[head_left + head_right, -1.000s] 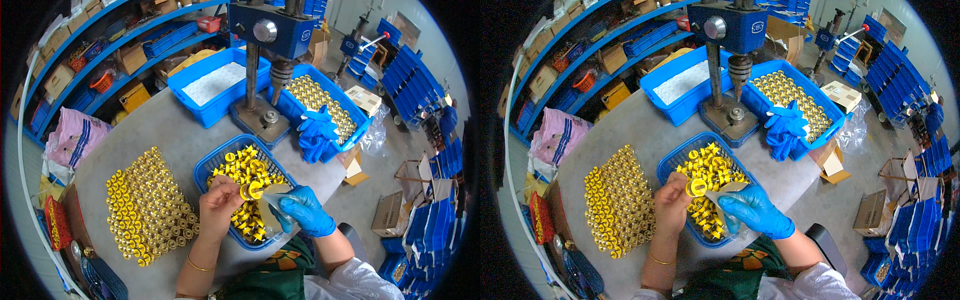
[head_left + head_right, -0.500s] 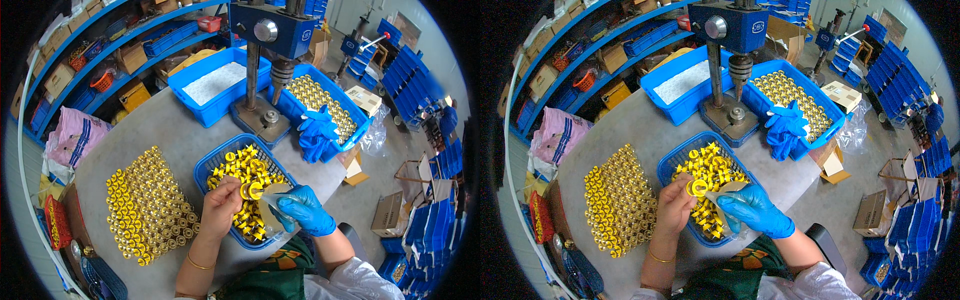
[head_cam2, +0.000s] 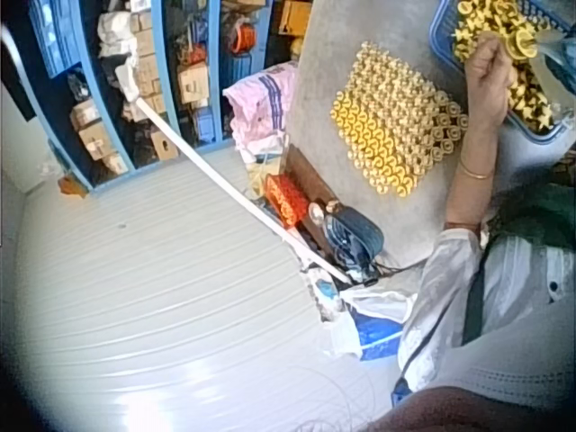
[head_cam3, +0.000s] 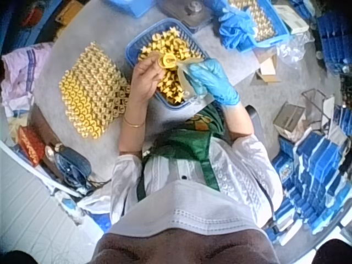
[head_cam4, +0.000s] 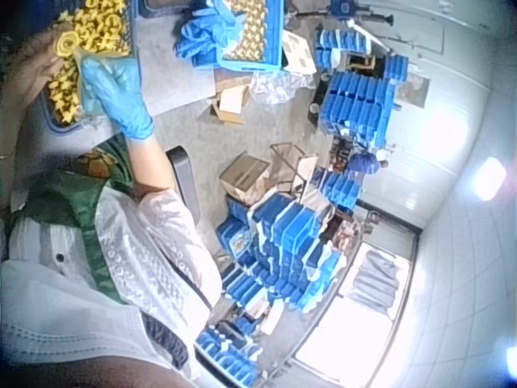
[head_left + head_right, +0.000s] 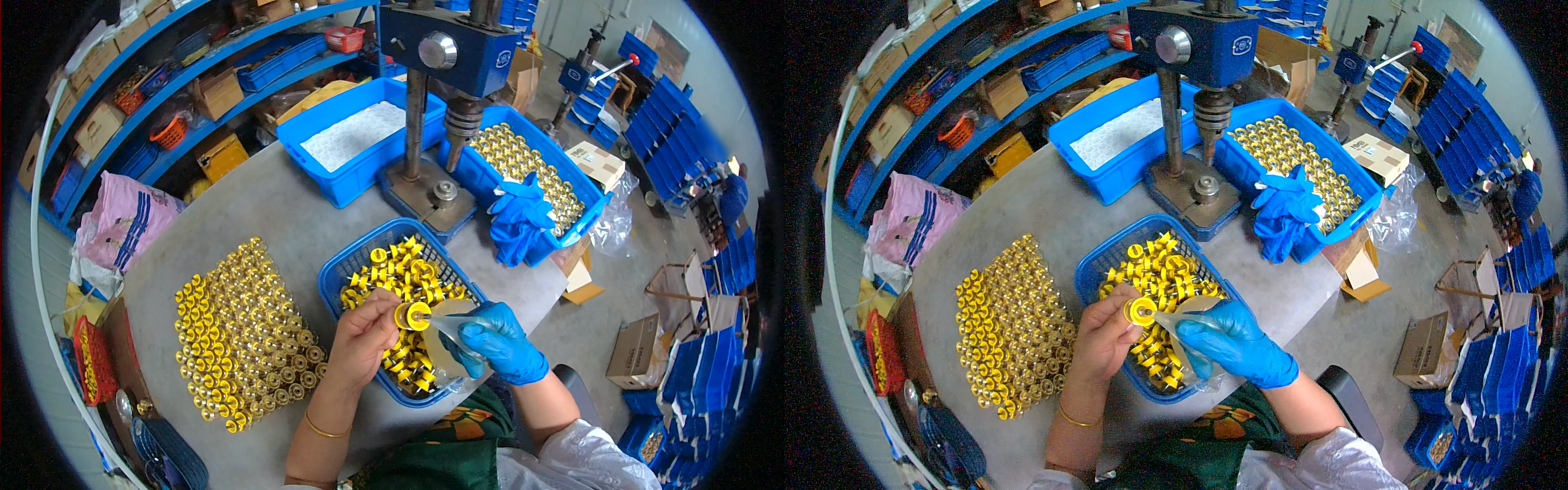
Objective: Manually assembling small yellow and gold metal components at a workbench using glue.
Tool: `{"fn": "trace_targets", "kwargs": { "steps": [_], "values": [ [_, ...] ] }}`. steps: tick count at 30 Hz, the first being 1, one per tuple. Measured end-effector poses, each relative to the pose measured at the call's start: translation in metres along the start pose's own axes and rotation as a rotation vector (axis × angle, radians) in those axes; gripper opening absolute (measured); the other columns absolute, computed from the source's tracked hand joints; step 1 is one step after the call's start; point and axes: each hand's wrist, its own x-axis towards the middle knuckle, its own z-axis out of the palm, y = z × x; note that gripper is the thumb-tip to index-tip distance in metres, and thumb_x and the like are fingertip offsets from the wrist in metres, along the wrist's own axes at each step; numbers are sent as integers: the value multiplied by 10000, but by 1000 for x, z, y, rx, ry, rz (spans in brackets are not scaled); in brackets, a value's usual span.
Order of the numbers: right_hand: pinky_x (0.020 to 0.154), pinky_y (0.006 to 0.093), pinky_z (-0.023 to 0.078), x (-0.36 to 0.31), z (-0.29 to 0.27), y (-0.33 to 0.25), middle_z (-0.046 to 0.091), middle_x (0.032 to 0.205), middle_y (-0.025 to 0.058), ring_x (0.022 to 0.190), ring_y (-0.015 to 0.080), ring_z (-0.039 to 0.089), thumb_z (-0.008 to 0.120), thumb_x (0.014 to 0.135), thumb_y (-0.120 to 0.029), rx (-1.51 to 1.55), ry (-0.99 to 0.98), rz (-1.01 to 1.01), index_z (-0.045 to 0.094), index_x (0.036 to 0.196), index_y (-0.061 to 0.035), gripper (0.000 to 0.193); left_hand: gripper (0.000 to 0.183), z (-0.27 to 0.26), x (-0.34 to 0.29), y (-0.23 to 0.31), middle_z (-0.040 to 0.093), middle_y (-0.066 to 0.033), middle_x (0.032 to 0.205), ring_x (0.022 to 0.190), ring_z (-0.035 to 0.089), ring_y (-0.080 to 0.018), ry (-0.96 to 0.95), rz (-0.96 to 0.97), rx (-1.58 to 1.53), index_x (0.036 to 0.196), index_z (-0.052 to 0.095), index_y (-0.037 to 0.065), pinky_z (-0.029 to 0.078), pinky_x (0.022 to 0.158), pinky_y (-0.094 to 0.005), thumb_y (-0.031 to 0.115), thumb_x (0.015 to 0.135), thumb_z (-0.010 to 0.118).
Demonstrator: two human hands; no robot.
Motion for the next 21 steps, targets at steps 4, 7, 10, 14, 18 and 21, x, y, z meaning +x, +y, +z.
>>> {"fn": "trace_targets", "kwargs": {
  "steps": [4,7,10,14,18,21],
  "values": [
    [403,189,356,-1,-1,3,491,432,50,362,103,452,527,722,-477,38,-9,-9,565,640,35,520,99,-14,-6,13,416,-13,875,620,388,-53,28,110,273,869,539,-24,323,512,-168,28,790,511],
    [468,182,387,-1,-11,15,502,483,45,437,85,482,518,759,-398,73,-39,-50,559,615,-20,406,72,-26,-27,43,424,-16,873,724,429,-72,129,220,553,819,562,12,371,583,-173,14,747,566],
    [421,214,381,-4,-19,25,508,497,76,395,124,467,517,737,-456,78,70,-88,541,635,10,478,72,-47,-58,77,419,3,783,687,419,-68,413,243,963,765,582,28,350,566,-180,8,700,607],
    [437,262,333,3,-16,29,468,475,85,387,162,421,458,756,-498,44,47,-154,468,559,-37,502,77,-92,-121,107,422,1,764,645,397,-77,718,294,1295,747,589,19,318,539,-183,5,676,615],
    [434,273,292,10,-9,30,382,360,32,327,147,353,432,769,-496,25,65,-201,386,415,-109,526,94,-112,-158,106,399,-7,719,651,403,-102,1033,209,1508,722,613,18,346,554,-215,57,649,659],
    [435,270,288,10,-5,30,351,334,-3,306,142,335,433,772,-490,29,133,-172,358,387,-133,531,121,-137,-178,98,391,-17,697,647,410,-123,1104,219,1566,725,611,4,360,560,-237,75,645,665]
  ]
}}
